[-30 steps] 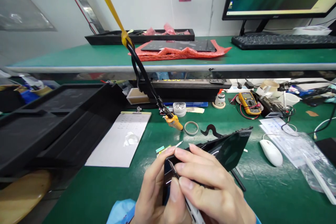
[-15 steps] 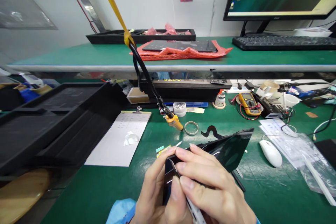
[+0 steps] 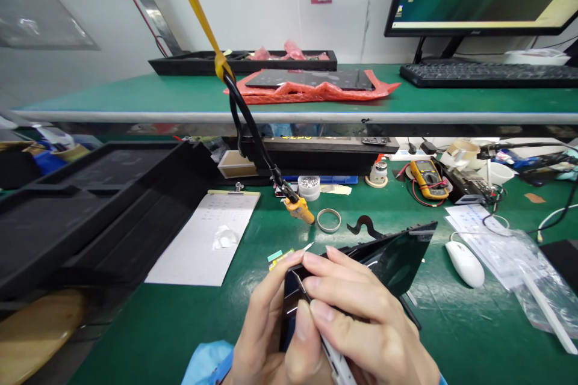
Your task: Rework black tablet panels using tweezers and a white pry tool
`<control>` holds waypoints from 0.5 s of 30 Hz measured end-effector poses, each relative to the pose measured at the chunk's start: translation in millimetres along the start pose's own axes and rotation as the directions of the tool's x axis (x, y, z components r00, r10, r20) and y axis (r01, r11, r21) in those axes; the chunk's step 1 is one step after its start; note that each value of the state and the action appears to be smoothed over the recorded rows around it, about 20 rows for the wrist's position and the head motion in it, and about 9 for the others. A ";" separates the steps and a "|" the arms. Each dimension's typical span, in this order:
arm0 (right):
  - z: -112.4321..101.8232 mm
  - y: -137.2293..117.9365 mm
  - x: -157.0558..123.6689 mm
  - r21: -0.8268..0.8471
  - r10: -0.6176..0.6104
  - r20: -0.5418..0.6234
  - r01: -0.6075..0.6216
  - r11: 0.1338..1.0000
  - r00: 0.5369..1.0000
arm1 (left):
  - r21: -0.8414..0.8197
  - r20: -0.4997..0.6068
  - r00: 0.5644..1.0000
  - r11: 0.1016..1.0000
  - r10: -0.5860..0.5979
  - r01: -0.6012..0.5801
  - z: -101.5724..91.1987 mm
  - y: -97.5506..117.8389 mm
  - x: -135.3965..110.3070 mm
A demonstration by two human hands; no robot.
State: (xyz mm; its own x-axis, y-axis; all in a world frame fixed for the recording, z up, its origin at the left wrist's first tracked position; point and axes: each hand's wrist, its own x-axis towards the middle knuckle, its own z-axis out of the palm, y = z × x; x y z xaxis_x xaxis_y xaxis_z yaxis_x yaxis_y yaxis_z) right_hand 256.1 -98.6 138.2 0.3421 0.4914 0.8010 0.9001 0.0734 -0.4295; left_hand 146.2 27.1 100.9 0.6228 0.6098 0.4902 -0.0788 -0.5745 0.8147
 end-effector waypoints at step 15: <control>-4.7 2.2 2.7 -0.051 -0.003 0.005 0.004 0.999 1.000 | -0.005 -0.006 1.000 1.000 0.003 -0.003 -1.2 -0.7 0.1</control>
State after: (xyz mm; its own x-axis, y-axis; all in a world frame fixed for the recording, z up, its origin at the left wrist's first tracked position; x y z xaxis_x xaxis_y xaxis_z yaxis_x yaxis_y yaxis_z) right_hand 260.3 -101.2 141.4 0.3377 0.4955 0.8003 0.9139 0.0308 -0.4047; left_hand 145.4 28.2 100.9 0.6181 0.6111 0.4945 -0.0851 -0.5734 0.8148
